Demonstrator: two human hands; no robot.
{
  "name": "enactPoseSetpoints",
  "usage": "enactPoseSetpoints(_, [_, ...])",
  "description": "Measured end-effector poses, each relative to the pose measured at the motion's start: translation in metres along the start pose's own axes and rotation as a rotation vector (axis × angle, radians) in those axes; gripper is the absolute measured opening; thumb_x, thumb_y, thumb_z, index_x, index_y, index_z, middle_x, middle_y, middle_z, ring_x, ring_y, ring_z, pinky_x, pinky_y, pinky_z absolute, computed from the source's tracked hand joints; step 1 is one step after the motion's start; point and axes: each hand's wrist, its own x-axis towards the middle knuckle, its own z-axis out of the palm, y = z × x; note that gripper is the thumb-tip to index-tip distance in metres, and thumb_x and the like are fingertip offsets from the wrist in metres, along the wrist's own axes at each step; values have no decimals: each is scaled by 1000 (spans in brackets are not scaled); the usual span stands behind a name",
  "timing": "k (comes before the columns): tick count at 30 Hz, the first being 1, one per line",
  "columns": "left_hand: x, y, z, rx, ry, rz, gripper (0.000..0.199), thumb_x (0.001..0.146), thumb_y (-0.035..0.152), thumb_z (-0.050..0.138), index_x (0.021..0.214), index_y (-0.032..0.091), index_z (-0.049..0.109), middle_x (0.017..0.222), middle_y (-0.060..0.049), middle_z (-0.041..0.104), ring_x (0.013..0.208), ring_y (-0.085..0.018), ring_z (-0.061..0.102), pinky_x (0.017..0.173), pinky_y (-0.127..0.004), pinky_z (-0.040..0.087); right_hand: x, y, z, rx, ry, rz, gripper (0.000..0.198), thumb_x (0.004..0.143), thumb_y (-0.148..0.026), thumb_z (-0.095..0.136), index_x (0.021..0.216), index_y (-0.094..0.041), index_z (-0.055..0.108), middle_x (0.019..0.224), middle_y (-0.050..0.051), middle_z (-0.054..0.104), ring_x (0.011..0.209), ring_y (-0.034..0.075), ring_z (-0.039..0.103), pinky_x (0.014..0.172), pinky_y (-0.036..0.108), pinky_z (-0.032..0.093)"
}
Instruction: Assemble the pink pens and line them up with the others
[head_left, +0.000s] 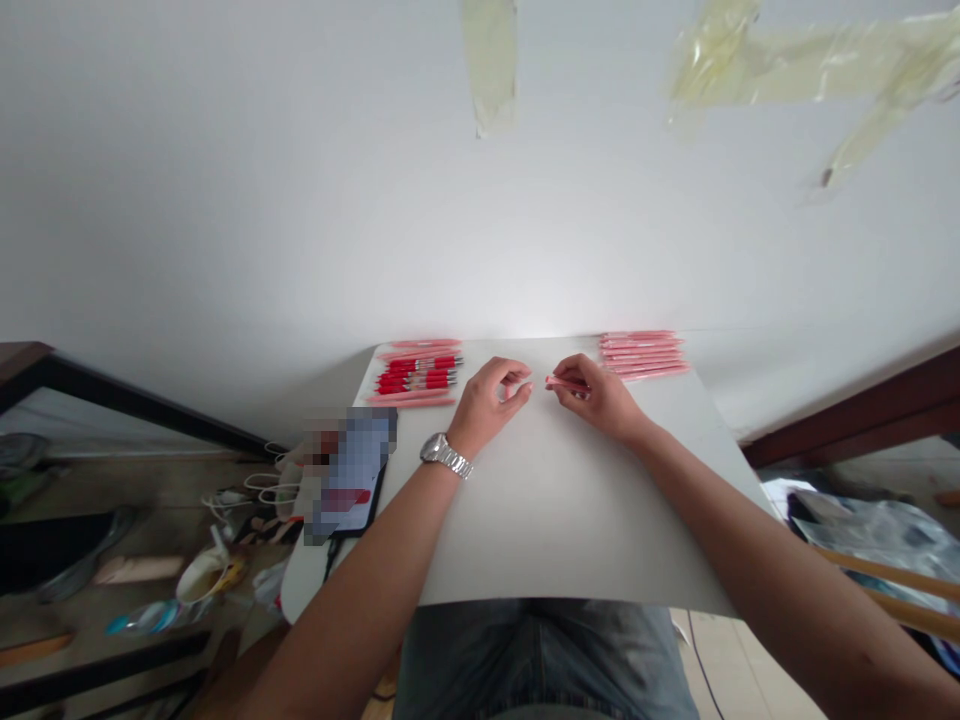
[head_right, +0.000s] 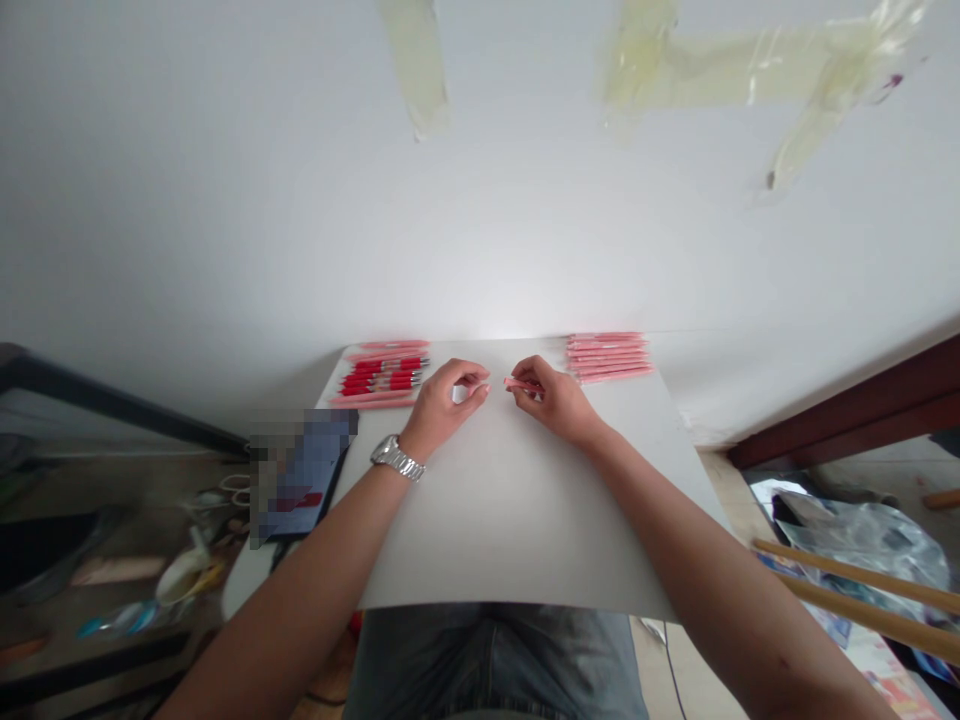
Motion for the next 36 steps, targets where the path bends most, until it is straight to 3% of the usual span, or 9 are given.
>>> enactPoseSetpoints(5, [0, 8, 3, 2, -44, 16, 13, 93, 20, 68, 107, 21, 66, 100, -4, 68, 88, -14, 66, 76, -26, 55, 0, 0, -1, -47, -17, -99, 12, 94, -32, 64, 103, -24, 63, 91, 2, 74, 74, 15, 66, 68, 27, 52])
enactPoseSetpoints(13, [0, 11, 3, 27, -97, 25, 10, 94, 17, 68, 103, 22, 68, 97, -2, 67, 87, -13, 65, 73, -26, 52, 0, 1, 0, -19, -66, -168, 14, 97, -32, 62, 108, -24, 67, 100, 5, 74, 79, 16, 65, 71, 29, 53])
enactPoseSetpoints(23, [1, 10, 3, 27, -84, 4, 6, 96, 20, 67, 102, 21, 67, 96, -2, 67, 85, -13, 65, 73, -26, 52, 0, 1, 0, -34, -49, -97, 22, 95, -36, 65, 114, -24, 64, 97, 4, 74, 82, 17, 68, 73, 29, 54])
enactPoseSetpoints(36, [2, -2, 1, 23, 32, -24, 9, 97, 19, 64, 104, 22, 68, 100, -3, 70, 90, -14, 66, 86, -30, 57, 4, 5, -2, -154, 50, -32, 29, 94, -44, 65, 113, -22, 70, 90, 5, 73, 70, 17, 64, 68, 31, 53])
